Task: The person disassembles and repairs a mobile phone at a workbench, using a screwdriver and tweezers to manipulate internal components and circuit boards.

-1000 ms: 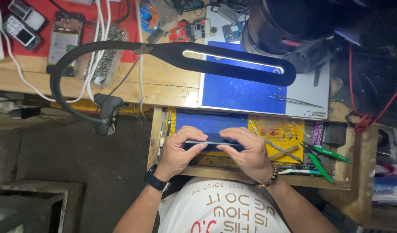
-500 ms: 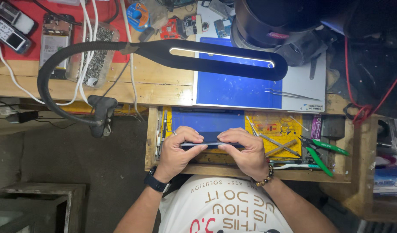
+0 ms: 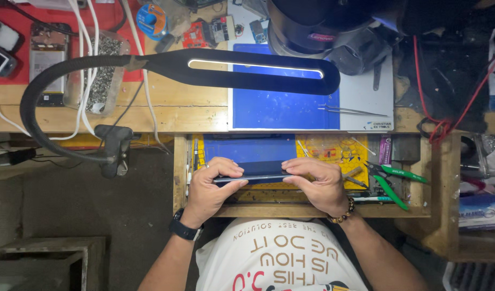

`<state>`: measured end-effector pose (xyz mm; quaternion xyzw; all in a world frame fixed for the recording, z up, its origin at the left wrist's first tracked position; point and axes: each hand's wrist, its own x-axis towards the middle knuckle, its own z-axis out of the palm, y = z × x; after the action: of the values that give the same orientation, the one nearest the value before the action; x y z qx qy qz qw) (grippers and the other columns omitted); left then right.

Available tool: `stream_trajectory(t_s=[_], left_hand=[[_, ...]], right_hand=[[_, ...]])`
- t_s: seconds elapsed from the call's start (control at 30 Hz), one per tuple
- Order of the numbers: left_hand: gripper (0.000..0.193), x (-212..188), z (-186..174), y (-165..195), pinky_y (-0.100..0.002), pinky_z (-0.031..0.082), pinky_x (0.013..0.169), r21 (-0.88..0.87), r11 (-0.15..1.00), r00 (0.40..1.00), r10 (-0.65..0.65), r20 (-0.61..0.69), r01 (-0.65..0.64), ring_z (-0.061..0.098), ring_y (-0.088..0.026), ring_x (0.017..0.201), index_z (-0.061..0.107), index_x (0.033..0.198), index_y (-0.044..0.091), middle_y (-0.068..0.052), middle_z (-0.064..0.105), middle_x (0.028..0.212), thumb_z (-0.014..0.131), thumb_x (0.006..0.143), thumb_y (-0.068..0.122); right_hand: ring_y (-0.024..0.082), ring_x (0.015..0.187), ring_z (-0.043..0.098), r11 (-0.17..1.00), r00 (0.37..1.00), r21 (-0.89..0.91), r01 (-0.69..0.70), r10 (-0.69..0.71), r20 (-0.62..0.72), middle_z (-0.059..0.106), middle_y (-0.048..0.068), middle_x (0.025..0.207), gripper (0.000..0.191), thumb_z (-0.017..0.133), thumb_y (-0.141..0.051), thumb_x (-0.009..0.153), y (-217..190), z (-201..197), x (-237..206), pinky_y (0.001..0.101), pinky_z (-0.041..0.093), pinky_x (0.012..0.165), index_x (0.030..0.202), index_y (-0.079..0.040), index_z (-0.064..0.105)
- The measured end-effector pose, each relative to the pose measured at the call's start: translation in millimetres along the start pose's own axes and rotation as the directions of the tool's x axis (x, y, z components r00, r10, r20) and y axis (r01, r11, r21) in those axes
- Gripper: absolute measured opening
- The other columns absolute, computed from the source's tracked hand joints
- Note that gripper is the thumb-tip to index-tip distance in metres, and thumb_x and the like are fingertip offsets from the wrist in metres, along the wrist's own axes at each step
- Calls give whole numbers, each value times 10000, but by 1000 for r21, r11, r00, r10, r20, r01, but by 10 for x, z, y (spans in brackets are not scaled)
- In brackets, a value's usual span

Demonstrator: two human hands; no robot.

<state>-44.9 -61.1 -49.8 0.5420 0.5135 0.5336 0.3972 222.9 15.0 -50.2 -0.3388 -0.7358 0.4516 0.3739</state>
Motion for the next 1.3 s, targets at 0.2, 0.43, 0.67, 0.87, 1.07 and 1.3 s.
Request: stream_trajectory(t_s=[0.2,0.43,0.67,0.87,1.07,1.3], left_hand=[[198,-7,-156,46,-331,556,967,-27,999,999,-35,33,36,709,-212,1077,715,973,24,-84,744,1062,789,798,-31],[228,-125,-282,-18,-349,563,1003,-251,966,996,-47,78,66,673,-235,1150,726,1060,1,-121,705,1148,708,871,-126],[245,-103,-234,204,-361,596,992,-87,994,998,64,24,-61,729,-245,1130,740,1052,15,-119,750,1127,708,856,-129],[264,-88,-75,580,-353,587,984,152,971,982,174,74,-183,732,-259,1102,736,1082,36,-117,752,1106,747,840,-70],[236,29,19,665,-300,615,784,230,964,989,143,-40,-130,761,-222,926,742,1091,38,-103,760,1018,783,861,9],[190,185,223,476,-251,583,693,77,991,966,-85,-245,107,733,-128,800,767,1045,29,-79,775,942,802,864,71]], right_hand=[[228,1017,758,999,1000,47,-19,19,-14,774,156,1051,154,762,108,814,15,-42,-13,321,598,944,941,30,727],[233,1072,741,987,999,158,-42,45,-14,753,160,1097,201,729,143,821,120,-59,-63,333,608,968,992,37,717],[238,1061,747,995,997,-72,70,-72,-17,753,151,1113,224,754,105,818,-180,-73,85,340,592,971,1018,16,707],[313,985,715,824,908,-381,419,-377,184,730,130,1038,311,766,24,738,-679,176,258,446,549,915,1041,-4,701],[251,890,740,949,969,-212,232,-206,138,752,107,991,228,744,37,828,-733,314,387,326,581,779,1047,-20,710],[84,761,715,935,913,-94,-342,355,201,814,61,894,241,764,-131,867,-461,257,475,247,575,671,1078,-17,776]])
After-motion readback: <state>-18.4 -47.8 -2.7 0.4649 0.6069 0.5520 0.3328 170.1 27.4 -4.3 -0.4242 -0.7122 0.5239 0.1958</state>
